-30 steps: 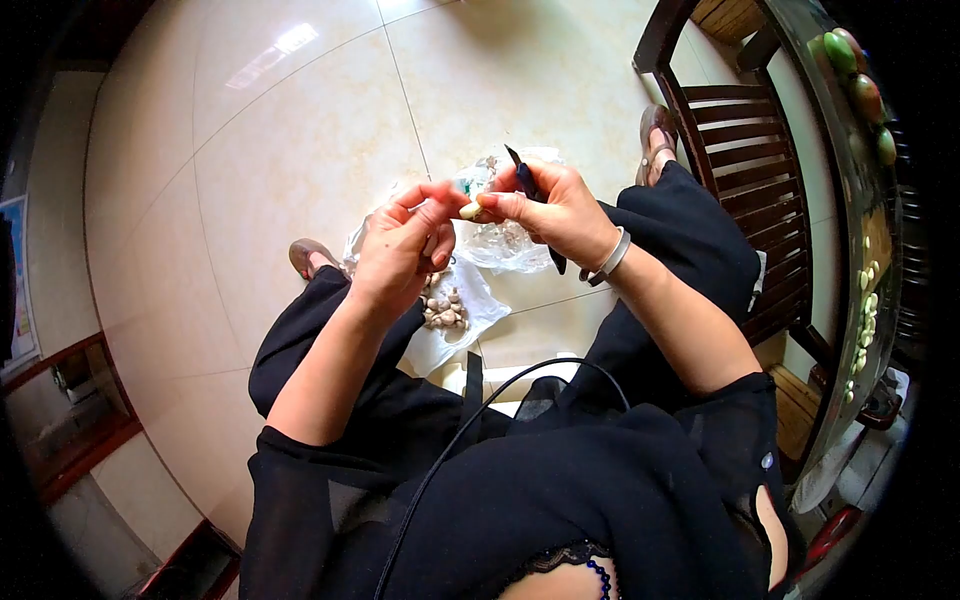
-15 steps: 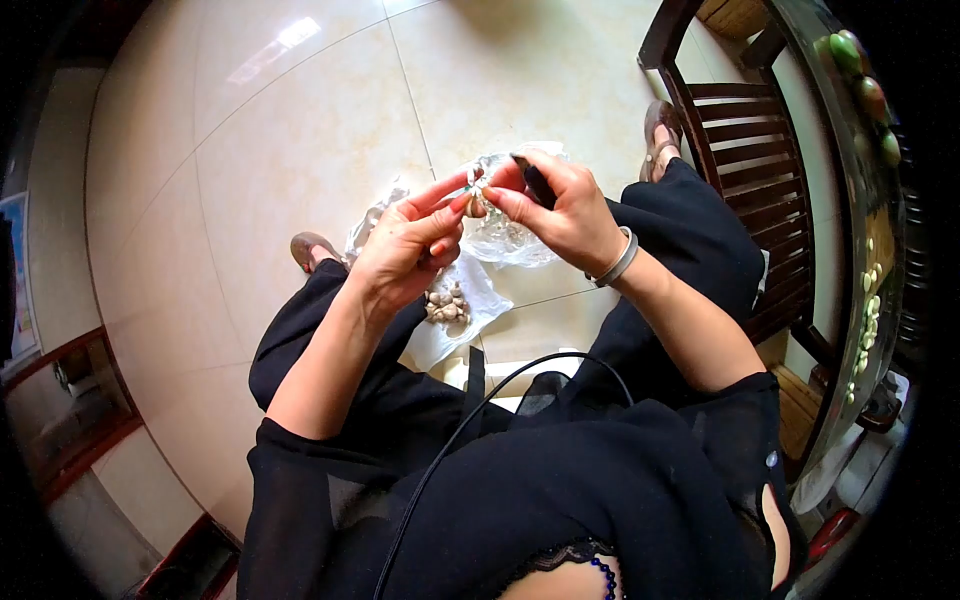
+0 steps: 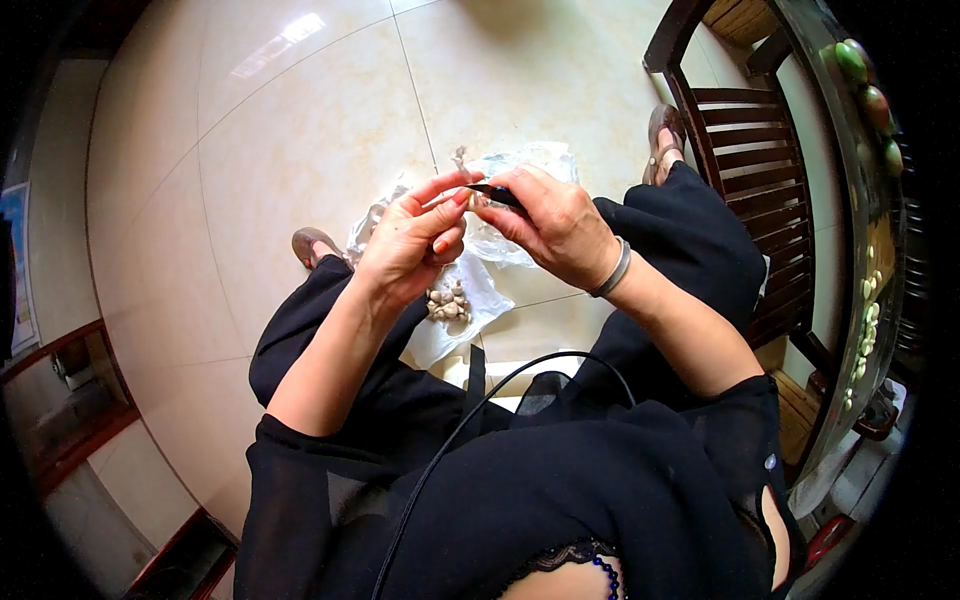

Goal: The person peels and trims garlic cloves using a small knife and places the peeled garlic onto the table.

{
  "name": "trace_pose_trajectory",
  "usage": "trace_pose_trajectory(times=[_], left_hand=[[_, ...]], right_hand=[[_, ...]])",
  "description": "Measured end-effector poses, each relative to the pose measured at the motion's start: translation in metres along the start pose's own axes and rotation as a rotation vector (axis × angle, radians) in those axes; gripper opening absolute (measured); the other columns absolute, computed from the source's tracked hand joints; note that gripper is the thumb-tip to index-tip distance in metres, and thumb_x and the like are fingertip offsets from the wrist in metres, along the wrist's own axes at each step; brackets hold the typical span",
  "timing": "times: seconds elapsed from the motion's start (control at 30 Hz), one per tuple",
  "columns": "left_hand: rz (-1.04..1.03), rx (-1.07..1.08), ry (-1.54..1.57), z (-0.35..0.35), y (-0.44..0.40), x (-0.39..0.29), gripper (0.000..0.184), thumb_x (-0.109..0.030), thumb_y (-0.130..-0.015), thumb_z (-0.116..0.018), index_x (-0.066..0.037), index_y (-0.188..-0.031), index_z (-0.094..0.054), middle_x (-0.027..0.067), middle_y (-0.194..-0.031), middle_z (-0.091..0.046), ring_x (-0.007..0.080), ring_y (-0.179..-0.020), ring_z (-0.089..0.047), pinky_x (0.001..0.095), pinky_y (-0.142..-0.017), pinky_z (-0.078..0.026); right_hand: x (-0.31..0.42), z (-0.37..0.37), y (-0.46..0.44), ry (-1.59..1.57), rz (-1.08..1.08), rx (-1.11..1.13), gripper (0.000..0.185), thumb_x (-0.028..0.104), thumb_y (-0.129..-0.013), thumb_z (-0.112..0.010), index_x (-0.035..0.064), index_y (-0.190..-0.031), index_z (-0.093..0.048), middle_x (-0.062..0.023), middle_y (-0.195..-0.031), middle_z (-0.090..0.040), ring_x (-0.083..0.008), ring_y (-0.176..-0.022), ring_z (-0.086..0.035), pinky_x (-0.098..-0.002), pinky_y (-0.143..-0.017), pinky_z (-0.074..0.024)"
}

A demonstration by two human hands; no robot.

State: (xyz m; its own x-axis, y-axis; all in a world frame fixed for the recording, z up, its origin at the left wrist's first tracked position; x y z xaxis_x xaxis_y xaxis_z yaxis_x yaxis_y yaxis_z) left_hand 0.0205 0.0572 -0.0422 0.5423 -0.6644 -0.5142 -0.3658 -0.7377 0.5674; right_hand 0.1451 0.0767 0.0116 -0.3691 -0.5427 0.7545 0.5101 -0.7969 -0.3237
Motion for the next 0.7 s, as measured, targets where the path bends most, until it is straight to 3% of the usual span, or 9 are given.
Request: trace_pose_trajectory(times=[0.23,0.4,0.7], left_hand=[[-0.018,-0.014,0.03,0.007,-0.004,-0.002,0.023,-0.01,-0.085,-0.054,-0.001,-0.106,-0.051,0.0048,-0.085,-0.058,0.0044,-0.048,-0.038,0.0161,-0.042,-0.03],[-0.051,-0.001,0.089,0.006,-0.004,-0.002,0.023,-0.011,-0.085,-0.054,-0.002,-0.106,-0.051,0.0041,-0.087,-0.058,0.0043,-0.048,-0.037,0.0161,-0.042,-0.029],[-0.069,0.021,0.117,0.004,-0.003,-0.003,0.022,-0.013,-0.085,-0.055,-0.004,-0.105,-0.053,0.0006,-0.081,-0.056,0.0038,-0.046,-0.037,0.0162,-0.04,-0.028]], right_hand=[[0.001,0.004,0.001,0.107,0.017,0.008,0.019,0.009,-0.077,-0.06,0.0007,-0.094,-0.055,-0.0133,-0.074,-0.053,-0.0286,-0.062,-0.055,-0.0331,-0.053,-0.0441],[0.01,0.006,0.004,0.223,0.191,-0.12,0.033,0.006,-0.072,-0.063,0.0044,-0.105,-0.058,-0.0092,-0.074,-0.055,-0.0223,-0.061,-0.055,-0.0302,-0.053,-0.0466],[0.011,0.005,0.002,0.152,0.083,-0.089,0.038,0.004,-0.072,-0.064,0.0087,-0.109,-0.058,-0.0083,-0.075,-0.056,-0.0189,-0.062,-0.056,-0.0284,-0.053,-0.0476]])
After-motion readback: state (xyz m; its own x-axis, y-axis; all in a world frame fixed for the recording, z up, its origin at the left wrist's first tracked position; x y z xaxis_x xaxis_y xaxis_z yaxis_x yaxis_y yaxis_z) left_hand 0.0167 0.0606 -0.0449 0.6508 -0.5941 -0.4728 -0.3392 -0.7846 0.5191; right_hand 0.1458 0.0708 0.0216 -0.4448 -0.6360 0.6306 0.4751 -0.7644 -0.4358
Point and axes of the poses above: each hand's wrist, its own y-axis away from the middle knuckle, its own z-axis out of the back of the hand, x = y × z, the point moved 6 cm from there along -y, towards the middle knuckle
